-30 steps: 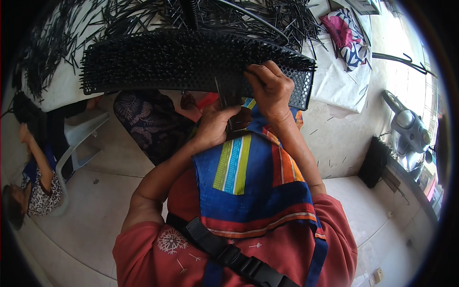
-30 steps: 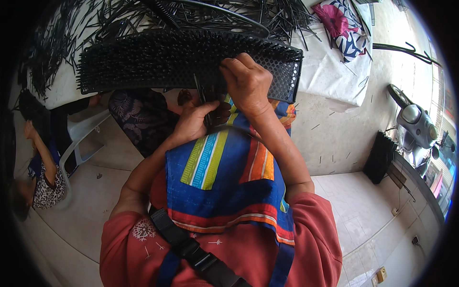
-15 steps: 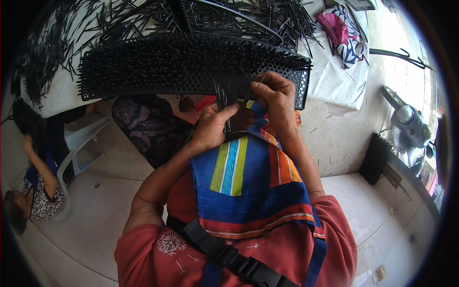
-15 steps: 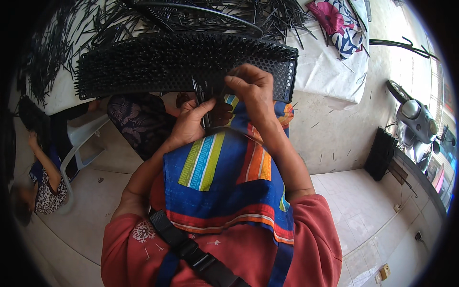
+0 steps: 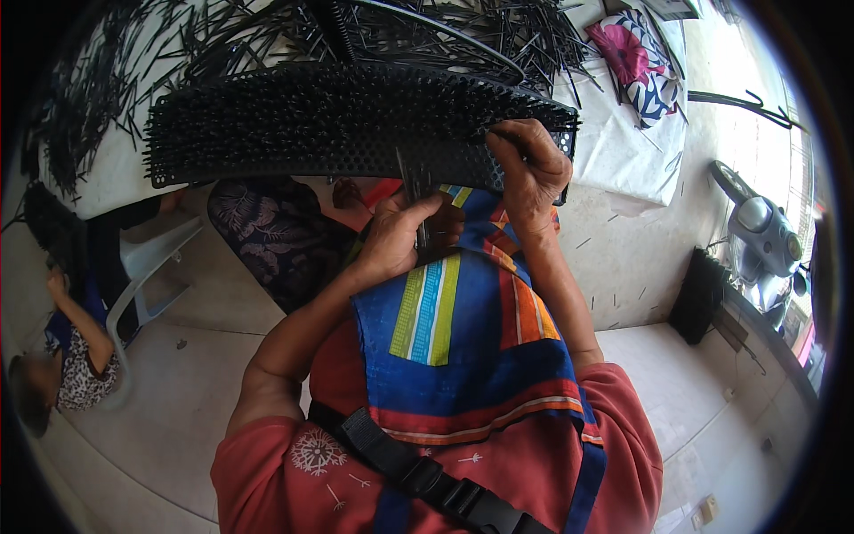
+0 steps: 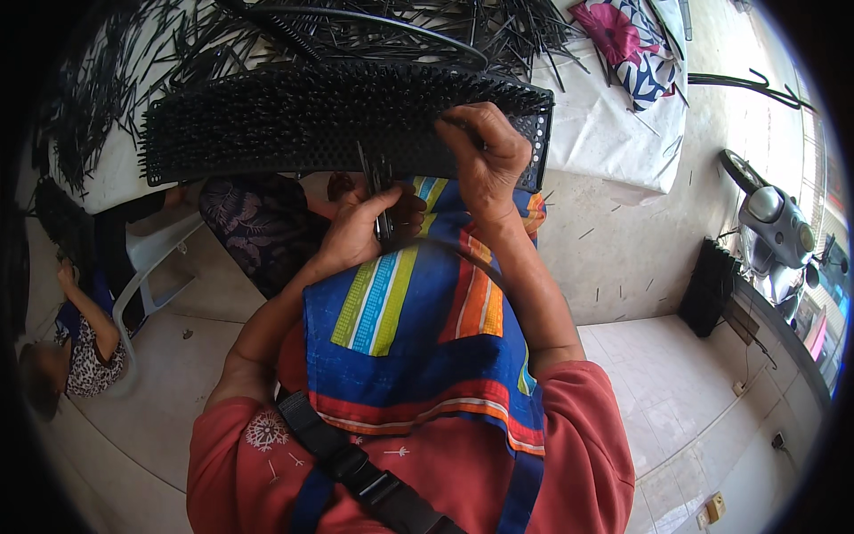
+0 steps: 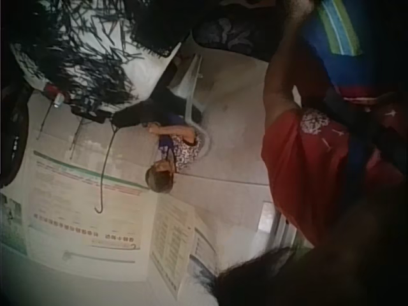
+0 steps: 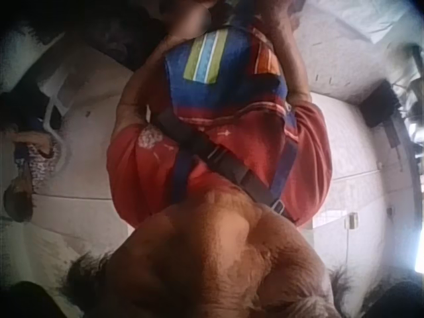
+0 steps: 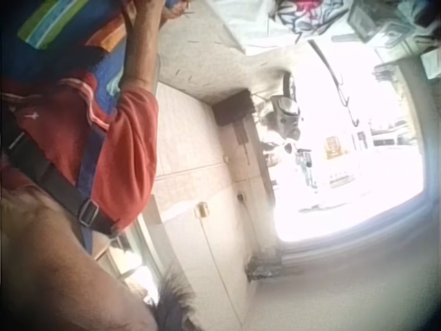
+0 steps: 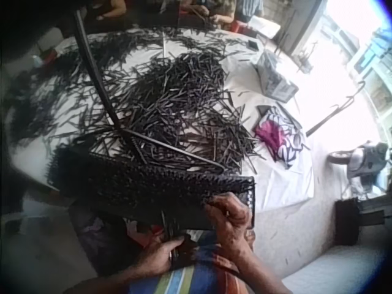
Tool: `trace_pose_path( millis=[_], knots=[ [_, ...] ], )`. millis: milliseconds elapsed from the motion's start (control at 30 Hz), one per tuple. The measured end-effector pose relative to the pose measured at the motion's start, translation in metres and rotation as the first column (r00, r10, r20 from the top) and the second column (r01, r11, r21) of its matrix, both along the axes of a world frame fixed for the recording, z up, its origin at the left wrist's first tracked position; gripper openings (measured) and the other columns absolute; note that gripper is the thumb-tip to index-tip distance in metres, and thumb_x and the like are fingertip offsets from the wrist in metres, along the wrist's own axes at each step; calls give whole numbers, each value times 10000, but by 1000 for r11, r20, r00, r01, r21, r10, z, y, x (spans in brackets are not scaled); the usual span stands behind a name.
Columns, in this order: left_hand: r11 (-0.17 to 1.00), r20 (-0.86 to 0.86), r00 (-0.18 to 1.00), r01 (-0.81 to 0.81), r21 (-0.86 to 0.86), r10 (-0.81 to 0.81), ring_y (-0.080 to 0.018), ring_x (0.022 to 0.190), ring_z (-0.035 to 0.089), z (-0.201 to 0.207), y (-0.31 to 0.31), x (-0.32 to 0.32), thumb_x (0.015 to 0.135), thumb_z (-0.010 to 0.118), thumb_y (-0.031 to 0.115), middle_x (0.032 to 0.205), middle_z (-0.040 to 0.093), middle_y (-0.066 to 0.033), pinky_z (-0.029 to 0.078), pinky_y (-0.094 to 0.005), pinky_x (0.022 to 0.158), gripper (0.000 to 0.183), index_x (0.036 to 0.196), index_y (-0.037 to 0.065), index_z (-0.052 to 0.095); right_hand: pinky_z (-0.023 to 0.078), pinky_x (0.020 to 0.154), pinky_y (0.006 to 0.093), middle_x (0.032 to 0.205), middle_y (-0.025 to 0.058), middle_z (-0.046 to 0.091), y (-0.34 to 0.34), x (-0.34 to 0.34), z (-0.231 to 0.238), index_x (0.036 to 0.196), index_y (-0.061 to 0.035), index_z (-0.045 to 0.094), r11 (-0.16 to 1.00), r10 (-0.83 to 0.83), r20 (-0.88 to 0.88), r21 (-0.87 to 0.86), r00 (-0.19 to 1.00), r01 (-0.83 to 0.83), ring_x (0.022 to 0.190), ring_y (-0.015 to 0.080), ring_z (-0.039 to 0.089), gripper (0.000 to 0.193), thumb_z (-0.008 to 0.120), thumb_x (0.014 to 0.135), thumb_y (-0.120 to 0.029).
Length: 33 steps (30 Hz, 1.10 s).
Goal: Inserting thin black rods into a perforated base to assemble an industrial mat or brush.
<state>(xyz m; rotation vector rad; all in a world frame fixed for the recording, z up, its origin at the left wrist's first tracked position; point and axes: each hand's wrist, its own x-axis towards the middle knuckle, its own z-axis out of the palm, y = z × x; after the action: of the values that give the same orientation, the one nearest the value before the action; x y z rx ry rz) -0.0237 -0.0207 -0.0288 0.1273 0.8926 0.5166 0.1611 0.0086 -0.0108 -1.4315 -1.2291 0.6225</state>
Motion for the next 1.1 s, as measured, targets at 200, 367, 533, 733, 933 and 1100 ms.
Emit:
trace_pose_path(
  millis=[200, 367, 533, 733, 933, 1100],
  knots=[
    [999, -9, 1000, 24, 24, -23, -207, 806, 665, 4, 1, 0, 966, 521, 160, 934, 675, -138, 563, -342, 709, 192, 1055, 10, 603, 456, 600, 229, 765, 72, 639, 1, -4, 2, 845, 2, 683, 1000, 14, 112, -7, 994, -14, 657, 119, 588, 141, 719, 724, 64],
    [1000, 0, 1000, 1, 30, -1, -222, 784, 672, 2, 1, 1, 956, 537, 138, 917, 678, -155, 561, -345, 679, 172, 1031, 1, 610, 475, 593, 246, 779, 85, 647, -3, -7, 0, 851, -3, 686, 998, 38, 212, -64, 977, -25, 660, 151, 614, 149, 726, 721, 57],
    [1000, -23, 1000, 1, 17, 0, -225, 785, 672, 2, 2, 1, 952, 526, 112, 911, 676, -160, 561, -342, 683, 164, 1031, -7, 607, 481, 591, 255, 801, 88, 646, -6, -10, 2, 873, -11, 685, 998, 17, 249, -68, 968, 0, 663, 167, 624, 173, 732, 718, 49],
    [996, 14, 1000, 20, 85, -21, -213, 799, 677, -6, 0, -3, 958, 497, 113, 954, 676, -144, 574, -330, 697, 185, 1047, 1, 614, 455, 829, 357, 986, 111, 641, -28, 19, -7, 1003, -35, 661, 985, -168, 506, 63, 846, 158, 906, 279, 614, 313, 747, 702, -22],
    [996, 27, 998, 50, 67, -52, -212, 799, 678, -4, 1, 0, 949, 510, 98, 951, 673, -155, 578, -325, 689, 180, 1060, -5, 609, 366, 992, 441, 1285, 184, 488, -40, 43, -34, 1260, -52, 520, 948, -258, 642, 26, 722, 316, 1181, 380, 466, 578, 734, 755, -235],
    [994, 23, 996, 85, 72, -87, -187, 776, 670, -2, -1, 2, 961, 499, 112, 928, 676, -142, 562, -302, 668, 173, 1042, 8, 611, 399, 969, 451, 1251, 177, 511, -15, 52, -35, 1215, -46, 547, 950, -263, 660, 52, 704, 307, 1156, 383, 481, 549, 742, 743, -247]
  ],
)
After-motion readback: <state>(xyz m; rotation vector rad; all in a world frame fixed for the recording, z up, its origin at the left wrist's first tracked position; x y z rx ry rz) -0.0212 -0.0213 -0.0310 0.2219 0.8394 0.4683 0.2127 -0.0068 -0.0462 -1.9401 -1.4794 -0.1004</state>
